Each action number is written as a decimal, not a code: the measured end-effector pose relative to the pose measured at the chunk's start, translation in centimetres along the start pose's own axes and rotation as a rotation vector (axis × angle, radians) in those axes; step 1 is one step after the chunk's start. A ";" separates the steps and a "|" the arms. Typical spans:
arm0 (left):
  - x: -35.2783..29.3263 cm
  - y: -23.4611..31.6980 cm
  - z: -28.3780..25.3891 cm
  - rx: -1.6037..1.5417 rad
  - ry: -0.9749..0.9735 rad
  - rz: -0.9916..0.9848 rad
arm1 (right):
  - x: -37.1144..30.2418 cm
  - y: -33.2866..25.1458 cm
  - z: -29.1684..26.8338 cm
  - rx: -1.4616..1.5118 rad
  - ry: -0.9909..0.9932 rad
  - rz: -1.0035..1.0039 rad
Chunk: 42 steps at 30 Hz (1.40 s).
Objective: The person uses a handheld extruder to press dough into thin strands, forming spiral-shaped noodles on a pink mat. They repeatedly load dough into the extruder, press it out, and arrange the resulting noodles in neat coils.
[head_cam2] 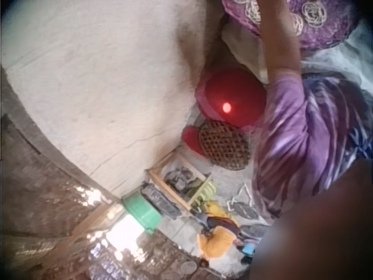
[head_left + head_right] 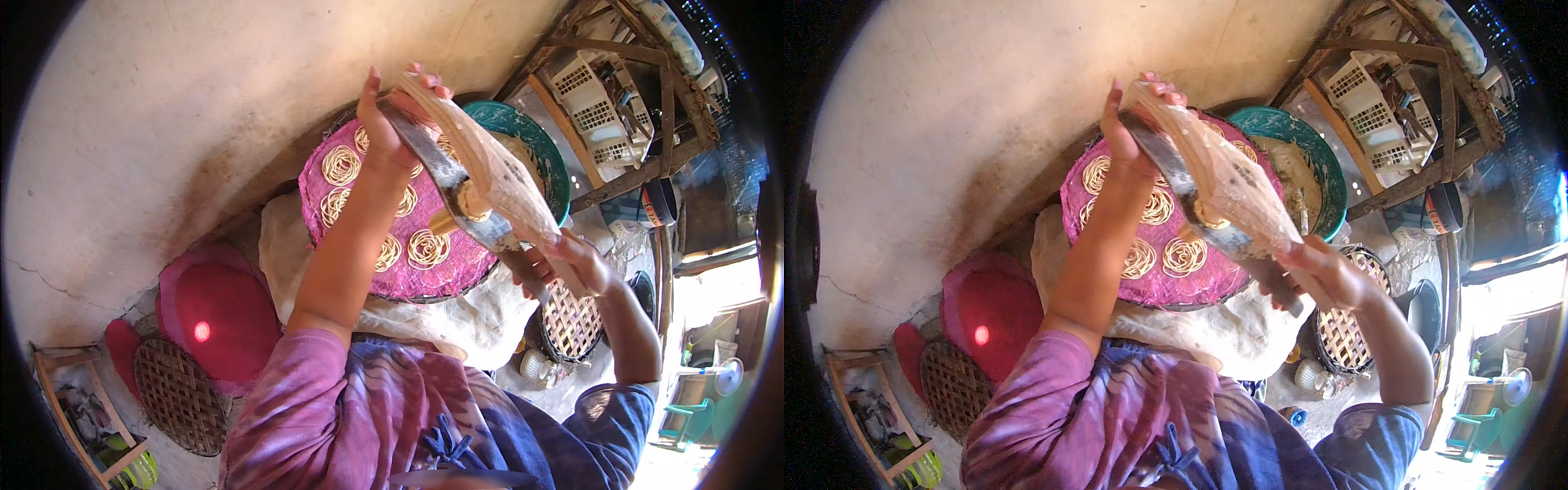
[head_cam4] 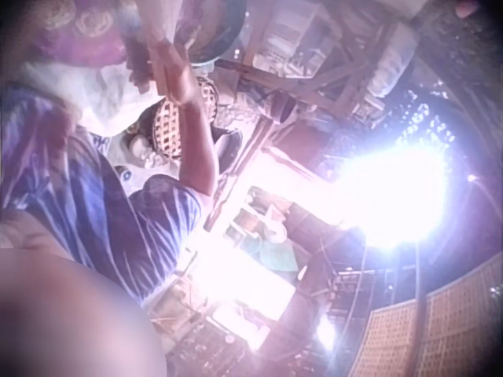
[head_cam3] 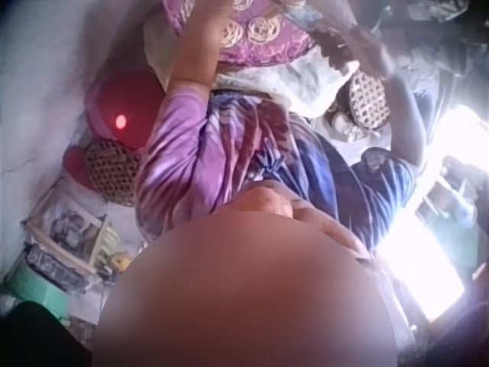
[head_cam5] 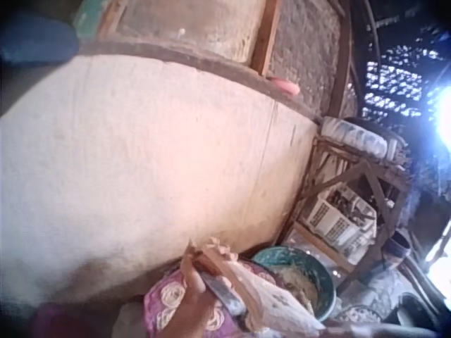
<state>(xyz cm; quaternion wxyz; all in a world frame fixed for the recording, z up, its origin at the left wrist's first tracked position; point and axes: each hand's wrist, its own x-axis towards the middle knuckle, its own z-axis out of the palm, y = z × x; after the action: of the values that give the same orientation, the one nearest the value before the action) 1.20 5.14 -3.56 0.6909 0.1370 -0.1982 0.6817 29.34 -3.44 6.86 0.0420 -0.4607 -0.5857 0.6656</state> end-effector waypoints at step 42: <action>4.2 2.3 -2.6 0.234 0.224 0.104 | 4.9 -0.2 -3.3 -0.325 0.161 -0.135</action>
<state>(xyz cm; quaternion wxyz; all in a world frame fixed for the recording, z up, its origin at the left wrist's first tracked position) -0.93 10.18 -4.09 0.6518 0.1292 -0.0459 0.7459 28.66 1.99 4.63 0.0583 -0.4728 -0.7098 0.5189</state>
